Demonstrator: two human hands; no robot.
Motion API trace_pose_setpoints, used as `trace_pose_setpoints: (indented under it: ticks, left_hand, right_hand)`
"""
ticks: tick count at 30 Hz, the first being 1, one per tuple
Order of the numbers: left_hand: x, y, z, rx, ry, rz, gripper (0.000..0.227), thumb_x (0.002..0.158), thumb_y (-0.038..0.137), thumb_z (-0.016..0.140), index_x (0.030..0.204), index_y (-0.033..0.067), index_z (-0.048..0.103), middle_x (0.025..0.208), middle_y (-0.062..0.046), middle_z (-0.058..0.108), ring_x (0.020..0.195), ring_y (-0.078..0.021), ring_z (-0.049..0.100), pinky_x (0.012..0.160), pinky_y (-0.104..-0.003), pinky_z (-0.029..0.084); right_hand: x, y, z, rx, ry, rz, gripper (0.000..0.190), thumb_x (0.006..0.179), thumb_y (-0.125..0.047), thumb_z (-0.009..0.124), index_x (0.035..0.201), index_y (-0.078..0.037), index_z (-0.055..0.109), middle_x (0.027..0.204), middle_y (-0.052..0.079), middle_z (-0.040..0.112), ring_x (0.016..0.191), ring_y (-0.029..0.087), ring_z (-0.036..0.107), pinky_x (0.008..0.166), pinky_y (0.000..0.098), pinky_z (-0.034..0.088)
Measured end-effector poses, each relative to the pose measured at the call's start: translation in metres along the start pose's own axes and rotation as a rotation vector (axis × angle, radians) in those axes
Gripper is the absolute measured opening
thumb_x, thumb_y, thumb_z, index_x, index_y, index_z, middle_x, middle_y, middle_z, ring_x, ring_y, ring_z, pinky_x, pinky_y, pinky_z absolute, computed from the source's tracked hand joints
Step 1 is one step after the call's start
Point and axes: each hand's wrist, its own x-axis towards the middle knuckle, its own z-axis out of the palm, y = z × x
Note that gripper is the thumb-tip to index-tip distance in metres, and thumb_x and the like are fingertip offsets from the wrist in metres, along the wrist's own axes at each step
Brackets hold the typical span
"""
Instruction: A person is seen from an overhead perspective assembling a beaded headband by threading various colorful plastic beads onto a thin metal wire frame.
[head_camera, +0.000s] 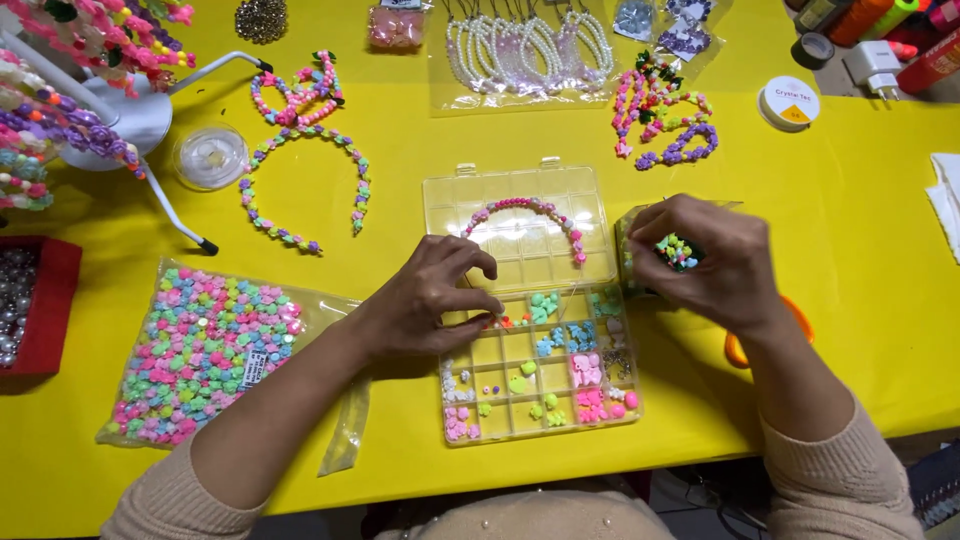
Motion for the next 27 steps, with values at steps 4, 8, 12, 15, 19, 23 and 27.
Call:
trace_pose_setpoints:
  ticks: [4, 8, 12, 15, 19, 23, 27]
  left_hand:
    - [0.002, 0.005, -0.003, -0.018, -0.003, -0.007, 0.015, 0.085, 0.014, 0.076, 0.097, 0.0213, 0.079, 0.109, -0.008, 0.063, 0.113, -0.0308, 0.058, 0.099, -0.048, 0.04]
    - [0.001, 0.003, 0.003, 0.03, 0.009, 0.025, 0.013, 0.087, 0.011, 0.078, 0.098, 0.0172, 0.077, 0.105, -0.006, 0.065, 0.113, -0.0277, 0.061, 0.098, -0.045, 0.041]
    - [0.0, 0.001, 0.018, 0.076, 0.152, 0.023, 0.012, 0.093, 0.012, 0.075, 0.105, 0.016, 0.075, 0.102, -0.002, 0.068, 0.11, -0.0224, 0.064, 0.098, -0.038, 0.043]
    - [0.005, 0.007, 0.022, 0.104, 0.266, 0.004, 0.013, 0.095, 0.013, 0.075, 0.108, 0.0164, 0.075, 0.099, 0.0, 0.068, 0.107, -0.0206, 0.064, 0.098, -0.037, 0.045]
    - [0.009, 0.012, 0.018, 0.112, 0.319, 0.024, 0.013, 0.094, 0.011, 0.075, 0.107, 0.0142, 0.076, 0.097, -0.002, 0.068, 0.105, -0.0228, 0.065, 0.095, -0.037, 0.047]
    - [0.011, 0.016, 0.017, 0.127, 0.351, 0.031, 0.012, 0.093, 0.01, 0.077, 0.105, 0.0131, 0.076, 0.095, -0.004, 0.07, 0.103, -0.0233, 0.066, 0.092, -0.038, 0.049]
    - [0.012, 0.018, 0.017, 0.151, 0.37, 0.033, 0.012, 0.093, 0.009, 0.077, 0.104, 0.0133, 0.076, 0.094, -0.003, 0.07, 0.102, -0.0229, 0.066, 0.091, -0.038, 0.051]
  right_hand:
    - [0.0, -0.023, 0.019, 0.064, 0.007, -0.043, 0.014, 0.079, 0.001, 0.083, 0.084, -0.009, 0.074, 0.084, 0.009, 0.076, 0.074, 0.023, 0.074, 0.074, 0.0323, 0.058]
    - [-0.011, -0.03, 0.038, 0.209, -0.078, -0.051, 0.017, 0.083, 0.01, 0.07, 0.096, 0.0, 0.077, 0.085, 0.02, 0.076, 0.074, 0.031, 0.075, 0.073, 0.0416, 0.062]
    - [-0.013, -0.049, 0.054, 0.406, -0.105, 0.016, 0.019, 0.088, 0.009, 0.068, 0.102, -0.001, 0.076, 0.09, 0.015, 0.077, 0.079, 0.025, 0.076, 0.073, 0.041, 0.062]
    - [-0.015, -0.052, 0.059, 0.473, -0.095, 0.088, 0.015, 0.089, 0.007, 0.069, 0.1, 0.0, 0.077, 0.09, 0.014, 0.077, 0.082, 0.023, 0.075, 0.076, 0.0396, 0.062]
    - [-0.017, -0.051, 0.061, 0.565, -0.11, 0.147, 0.016, 0.091, 0.006, 0.069, 0.104, 0.001, 0.078, 0.094, 0.016, 0.078, 0.087, 0.022, 0.076, 0.081, 0.0388, 0.063]
    - [-0.02, -0.047, 0.063, 0.614, -0.109, 0.2, 0.017, 0.09, 0.006, 0.07, 0.104, 0.003, 0.078, 0.095, 0.017, 0.077, 0.09, 0.021, 0.075, 0.084, 0.0397, 0.061]
    - [-0.02, -0.048, 0.064, 0.577, -0.11, 0.196, 0.017, 0.092, 0.003, 0.07, 0.106, -0.002, 0.079, 0.095, 0.014, 0.078, 0.089, 0.018, 0.071, 0.083, 0.039, 0.058]
